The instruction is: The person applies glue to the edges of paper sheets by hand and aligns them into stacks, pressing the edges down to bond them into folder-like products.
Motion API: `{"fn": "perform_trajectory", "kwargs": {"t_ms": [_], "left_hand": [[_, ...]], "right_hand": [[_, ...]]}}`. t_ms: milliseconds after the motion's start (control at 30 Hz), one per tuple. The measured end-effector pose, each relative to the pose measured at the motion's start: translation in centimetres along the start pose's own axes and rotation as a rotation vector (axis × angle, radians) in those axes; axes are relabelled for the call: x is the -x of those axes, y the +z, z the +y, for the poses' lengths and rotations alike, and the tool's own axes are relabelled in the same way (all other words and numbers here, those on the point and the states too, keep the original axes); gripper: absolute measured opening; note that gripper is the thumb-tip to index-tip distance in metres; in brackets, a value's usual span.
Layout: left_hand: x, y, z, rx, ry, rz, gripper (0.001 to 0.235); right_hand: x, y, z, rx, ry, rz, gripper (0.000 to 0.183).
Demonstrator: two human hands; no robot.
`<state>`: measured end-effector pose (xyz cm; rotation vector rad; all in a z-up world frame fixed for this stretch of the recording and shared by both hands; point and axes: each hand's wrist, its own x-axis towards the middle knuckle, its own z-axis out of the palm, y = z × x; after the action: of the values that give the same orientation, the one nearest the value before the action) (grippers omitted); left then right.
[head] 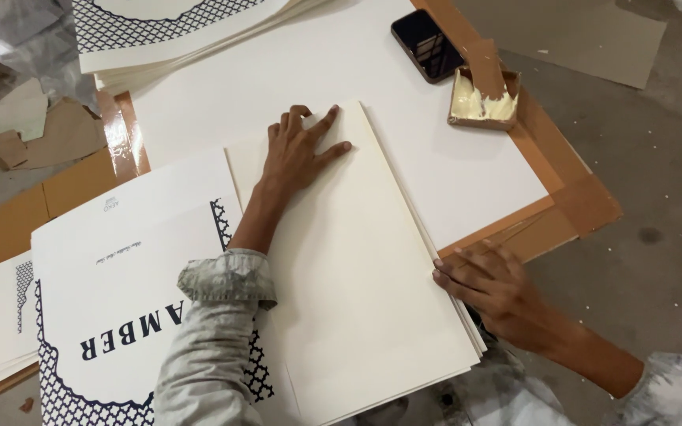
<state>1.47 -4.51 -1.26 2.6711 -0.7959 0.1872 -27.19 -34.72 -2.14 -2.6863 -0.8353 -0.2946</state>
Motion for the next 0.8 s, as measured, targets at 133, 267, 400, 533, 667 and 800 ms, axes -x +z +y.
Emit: {"fn": "perform_trajectory", "kwargs": {"t_ms": [133,267,400,533,667,800], "left_hand": [[0.0,0.0,0.1,-0.002,0.006,0.003,0.071],[0.1,-0.4,0.4,0.006,-0.003,0.016,0.071],[0.1,-0.4,0.3,0.017,-0.001,0.019,0.071],[0.2,-0.3,0.2,0.027,0.003,0.015,0.071],[0.3,-0.3,0.3,0.033,0.003,0.019,0.070],[0.0,-0.4,0.1,0.033,0.004,0.011,0.070]], "right_hand": [[2.0,-0.4,-0.8,0.027,-0.014,-0.009,0.061],[4.2,-0.4,-1.0,0.009,-0.082,-0.057,0.065],[7.2,0.9,-0.6,0.044,-0.139,-0.046,0.061],[9.0,1.7,-0.6,0.052,-0.171,0.007,0.050],[9.6,1.8,-0.8,0.076,-0.200,0.064,0.039],[10.2,2.0,-0.4,0.113,-0.242,0.083,0.039]]}}
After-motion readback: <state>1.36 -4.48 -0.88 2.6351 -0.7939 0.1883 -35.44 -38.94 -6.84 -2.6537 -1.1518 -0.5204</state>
